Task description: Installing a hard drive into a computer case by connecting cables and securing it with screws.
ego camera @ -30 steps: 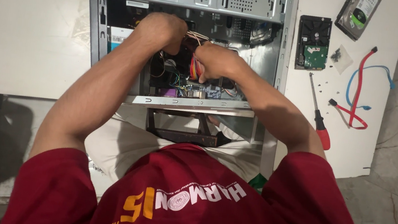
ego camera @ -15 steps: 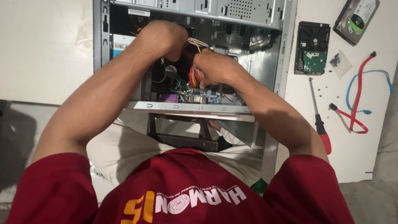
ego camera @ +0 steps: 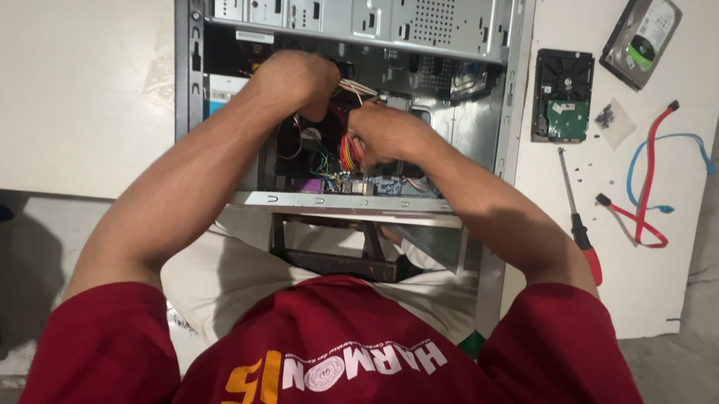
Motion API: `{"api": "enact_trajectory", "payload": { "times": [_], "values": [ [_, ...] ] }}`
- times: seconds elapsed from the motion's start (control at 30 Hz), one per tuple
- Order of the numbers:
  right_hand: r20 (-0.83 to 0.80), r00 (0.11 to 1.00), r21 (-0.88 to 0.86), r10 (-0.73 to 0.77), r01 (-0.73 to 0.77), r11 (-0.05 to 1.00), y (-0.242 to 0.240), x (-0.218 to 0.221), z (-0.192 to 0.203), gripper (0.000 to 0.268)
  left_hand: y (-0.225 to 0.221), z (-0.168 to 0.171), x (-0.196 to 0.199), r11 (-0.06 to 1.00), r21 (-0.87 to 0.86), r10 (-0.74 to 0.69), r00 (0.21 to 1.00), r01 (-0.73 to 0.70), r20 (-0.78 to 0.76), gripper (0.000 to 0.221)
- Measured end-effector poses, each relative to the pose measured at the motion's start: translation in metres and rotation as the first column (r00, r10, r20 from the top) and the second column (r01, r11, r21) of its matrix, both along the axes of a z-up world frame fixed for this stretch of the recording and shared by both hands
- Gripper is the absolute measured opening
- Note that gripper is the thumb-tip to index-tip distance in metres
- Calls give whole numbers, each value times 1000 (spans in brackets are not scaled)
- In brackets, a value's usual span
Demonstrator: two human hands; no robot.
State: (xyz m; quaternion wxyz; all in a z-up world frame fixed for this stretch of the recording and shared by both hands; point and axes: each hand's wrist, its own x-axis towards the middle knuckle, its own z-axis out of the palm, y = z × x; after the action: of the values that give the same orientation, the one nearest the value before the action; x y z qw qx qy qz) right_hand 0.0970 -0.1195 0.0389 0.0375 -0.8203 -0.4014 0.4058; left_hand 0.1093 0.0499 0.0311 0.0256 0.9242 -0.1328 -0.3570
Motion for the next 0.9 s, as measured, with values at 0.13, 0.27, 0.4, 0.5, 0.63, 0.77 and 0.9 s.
{"api": "enact_trajectory", "payload": {
  "times": [0.13, 0.27, 0.4, 0.5, 0.63, 0.77, 0.9],
  "values": [
    [18, 1000, 0, -1, 1, 1000, 0, 1, -15, 41, 0, 1, -3, 1000, -1, -4, 1000, 4, 2, 39],
    [26, 1000, -41, -2, 3, 999, 1, -4, -17, 55, 1, 11, -2, 1000, -4, -6, 1000, 6, -5, 38],
    [5, 1000, -53, -25, 25, 998, -1, -6, -19, 54, 0, -3, 0, 1000, -2, -10, 1000, 10, 6, 37],
    [12, 1000, -36, -24, 25, 999, 0, -5, -16, 49, 1, -11, -2, 1000, 6, -27, 998, 27, 58, 36],
    [13, 1000, -53, -18, 18, 998, 0, 0, -25, 47, 3, -16, 0, 998, -17, -55, 996, 56, 68, 36],
    [33, 999, -25, 12, -11, 1000, 5, 0, -18, 39, 16, -27, -14, 981, -174, -4, 897, 91, 443, 29],
    [55, 998, -72, 28, -24, 997, 1, -4, -24, 37, 7, -28, -1, 999, -30, -19, 995, 22, 98, 38]
  ]
}}
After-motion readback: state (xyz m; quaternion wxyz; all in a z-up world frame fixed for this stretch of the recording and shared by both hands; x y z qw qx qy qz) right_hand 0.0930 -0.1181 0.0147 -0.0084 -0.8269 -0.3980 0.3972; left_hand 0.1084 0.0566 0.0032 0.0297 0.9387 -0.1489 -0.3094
